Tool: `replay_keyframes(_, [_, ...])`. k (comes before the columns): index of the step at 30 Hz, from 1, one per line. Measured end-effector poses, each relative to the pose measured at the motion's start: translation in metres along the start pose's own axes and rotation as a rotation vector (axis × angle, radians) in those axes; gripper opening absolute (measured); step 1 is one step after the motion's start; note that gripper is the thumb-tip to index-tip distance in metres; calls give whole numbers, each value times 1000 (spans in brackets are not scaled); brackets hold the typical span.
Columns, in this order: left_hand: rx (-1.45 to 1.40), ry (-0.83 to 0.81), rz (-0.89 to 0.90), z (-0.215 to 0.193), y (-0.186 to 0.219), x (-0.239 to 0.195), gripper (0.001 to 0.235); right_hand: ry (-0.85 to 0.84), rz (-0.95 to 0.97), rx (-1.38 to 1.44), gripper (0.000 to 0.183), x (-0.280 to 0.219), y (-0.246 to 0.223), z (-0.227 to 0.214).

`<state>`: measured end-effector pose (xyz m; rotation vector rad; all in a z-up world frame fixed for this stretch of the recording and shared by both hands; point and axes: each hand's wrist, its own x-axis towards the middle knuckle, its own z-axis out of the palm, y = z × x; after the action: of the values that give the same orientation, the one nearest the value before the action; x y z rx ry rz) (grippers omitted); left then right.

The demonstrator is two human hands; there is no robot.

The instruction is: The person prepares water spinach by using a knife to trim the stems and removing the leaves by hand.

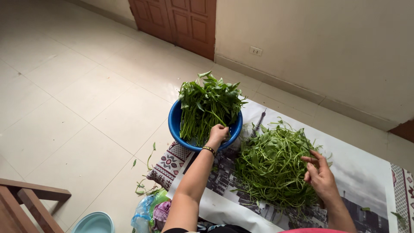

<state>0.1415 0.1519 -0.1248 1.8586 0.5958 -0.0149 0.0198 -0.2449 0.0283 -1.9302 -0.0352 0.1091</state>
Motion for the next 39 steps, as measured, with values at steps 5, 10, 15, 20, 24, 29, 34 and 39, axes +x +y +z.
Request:
replay_keyframes(5, [-834, -371, 26, 32, 43, -37, 26, -62, 32, 390, 52, -14, -11, 8])
replay_keyframes(10, [-838, -755, 122, 74, 101, -135, 21, -40, -72, 592, 46, -20, 9, 8])
replay_keyframes(15, [-759, -979, 116, 95, 119, -186, 18, -23, -75, 370, 45, -45, 41, 14])
replay_keyframes(20, [-689, -1078, 3, 95, 115, -186, 22, -40, -218, -150, 68, -89, 6, 19])
replay_keyframes(24, [-725, -1128, -148, 93, 105, -184, 19, -96, -438, -308, 71, -99, -16, 26])
replay_keyframes(29, [-719, -1115, -198, 101, 83, -180, 17, -63, -391, -488, 72, -100, -8, 32])
replay_keyframes(34, [-675, -1107, -254, 107, 66, -182, 17, -42, -369, -472, 70, -101, -6, 41])
replay_keyframes(39, [-651, -1139, -274, 94, 59, -190, 18, -77, -288, -379, 69, -99, -13, 44])
